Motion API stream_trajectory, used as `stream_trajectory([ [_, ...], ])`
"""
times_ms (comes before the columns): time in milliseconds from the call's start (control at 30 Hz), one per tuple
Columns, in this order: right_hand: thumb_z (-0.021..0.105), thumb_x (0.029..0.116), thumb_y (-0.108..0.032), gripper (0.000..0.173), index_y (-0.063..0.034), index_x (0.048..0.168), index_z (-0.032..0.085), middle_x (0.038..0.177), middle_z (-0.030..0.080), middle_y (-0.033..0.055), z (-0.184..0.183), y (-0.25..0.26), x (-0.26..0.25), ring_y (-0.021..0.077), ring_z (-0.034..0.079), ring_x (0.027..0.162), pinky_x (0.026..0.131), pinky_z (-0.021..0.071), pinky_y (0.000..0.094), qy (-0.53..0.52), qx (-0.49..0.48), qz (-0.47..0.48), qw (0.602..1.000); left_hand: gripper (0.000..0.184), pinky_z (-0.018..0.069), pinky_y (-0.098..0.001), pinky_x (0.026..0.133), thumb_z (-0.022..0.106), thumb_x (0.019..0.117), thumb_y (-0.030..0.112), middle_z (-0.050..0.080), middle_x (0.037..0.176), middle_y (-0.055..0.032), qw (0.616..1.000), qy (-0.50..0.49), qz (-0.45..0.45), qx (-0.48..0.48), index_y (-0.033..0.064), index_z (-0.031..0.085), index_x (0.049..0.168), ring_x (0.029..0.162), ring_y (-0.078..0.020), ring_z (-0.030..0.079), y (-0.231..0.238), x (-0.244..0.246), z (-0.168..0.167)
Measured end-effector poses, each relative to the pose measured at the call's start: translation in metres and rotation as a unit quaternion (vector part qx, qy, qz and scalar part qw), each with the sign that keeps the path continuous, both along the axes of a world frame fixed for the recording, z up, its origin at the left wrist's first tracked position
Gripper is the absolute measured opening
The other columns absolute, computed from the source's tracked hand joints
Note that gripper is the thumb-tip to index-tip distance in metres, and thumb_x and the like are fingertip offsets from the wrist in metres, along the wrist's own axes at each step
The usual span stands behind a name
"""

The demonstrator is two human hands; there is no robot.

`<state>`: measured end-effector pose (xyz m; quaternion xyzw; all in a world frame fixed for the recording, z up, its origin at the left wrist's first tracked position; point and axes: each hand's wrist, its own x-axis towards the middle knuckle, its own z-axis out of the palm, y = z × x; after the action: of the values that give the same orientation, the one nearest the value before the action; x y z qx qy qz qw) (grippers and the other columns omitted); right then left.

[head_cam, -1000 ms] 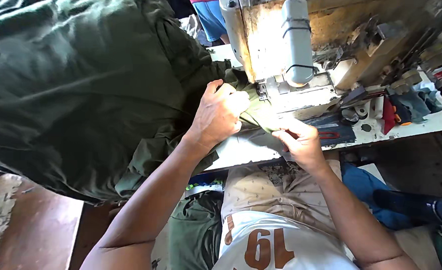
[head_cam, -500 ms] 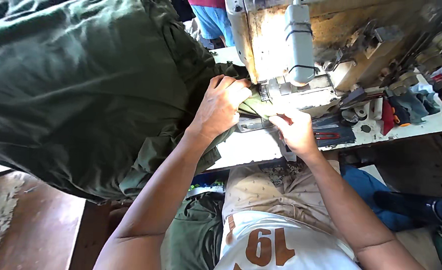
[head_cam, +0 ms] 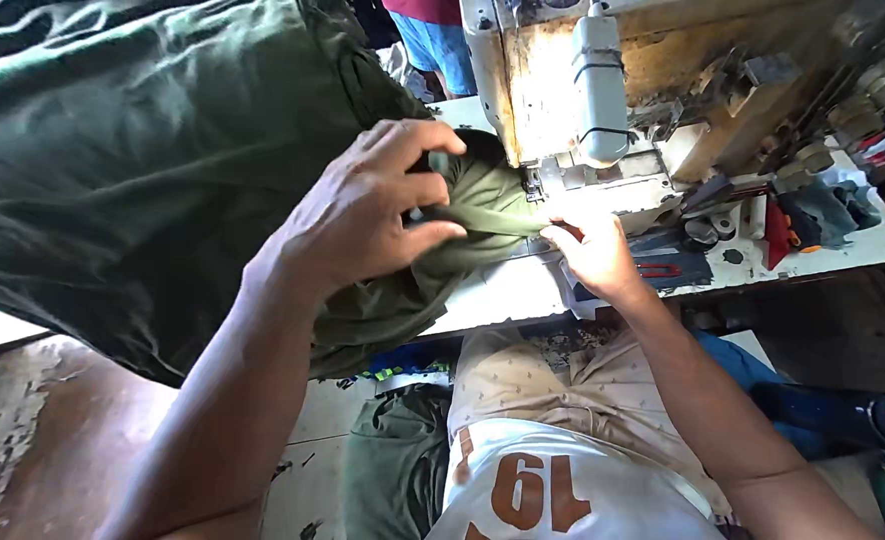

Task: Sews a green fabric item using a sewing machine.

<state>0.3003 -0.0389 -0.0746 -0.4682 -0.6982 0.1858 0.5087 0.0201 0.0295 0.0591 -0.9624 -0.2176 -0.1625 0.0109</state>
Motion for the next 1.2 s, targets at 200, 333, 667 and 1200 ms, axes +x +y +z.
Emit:
stream_trajectory([
  [200,0.069,0.0965,-0.006,0.015,-0.0036,0.11,0.076,0.111,0.072,0.0058,0.03,-0.038,0.01,0.0131,0.067,0.107,0.096,0.0577,0.0314,-0.013,0.004,0.244,0.97,0.023,0.0568,-0.0279,0.066,0.07,0.0966,0.027,0.07,0.085,0.001,0.974,-0.111,-0.147,-0.132,0.0127,0.068,0.079,0.079,-0.0091,0.068,-0.069,0.036,-0.036],
  [333,0.067,0.0976,-0.004,0.011,-0.0022,0.106,0.075,0.109,0.072,0.0065,0.012,-0.059,0.017,0.0145,0.069,0.106,0.094,0.0601,0.0337,0.015,0.017,0.202,0.979,0.032,0.0521,-0.0264,0.059,0.075,0.0923,0.045,0.064,0.077,0.0031,0.98,-0.157,-0.07,-0.104,0.0129,0.071,0.091,0.069,-0.0067,0.062,-0.081,0.059,-0.078],
  [667,0.07,0.0987,-0.012,0.013,-0.0041,0.107,0.076,0.106,0.072,0.005,-0.02,-0.088,0.027,0.011,0.07,0.091,0.077,0.0626,0.027,0.046,-0.042,0.096,0.993,0.01,0.0297,-0.0675,0.116,0.062,0.0905,0.005,0.064,0.138,-0.0084,0.995,0.017,0.065,0.078,0.0094,0.07,0.085,0.131,-0.0328,0.057,-0.064,0.065,-0.12],
  [1200,0.071,0.0962,-0.008,0.01,-0.0072,0.105,0.076,0.101,0.071,0.0034,-0.018,-0.071,0.02,0.0106,0.065,0.067,0.057,0.0592,0.026,0.131,-0.087,0.045,0.986,0.01,0.0372,-0.0673,0.107,0.06,0.0878,0.003,0.068,0.122,-0.0106,0.991,0.074,0.064,0.085,0.0084,0.068,0.09,0.112,-0.0354,0.063,-0.049,0.069,-0.081],
])
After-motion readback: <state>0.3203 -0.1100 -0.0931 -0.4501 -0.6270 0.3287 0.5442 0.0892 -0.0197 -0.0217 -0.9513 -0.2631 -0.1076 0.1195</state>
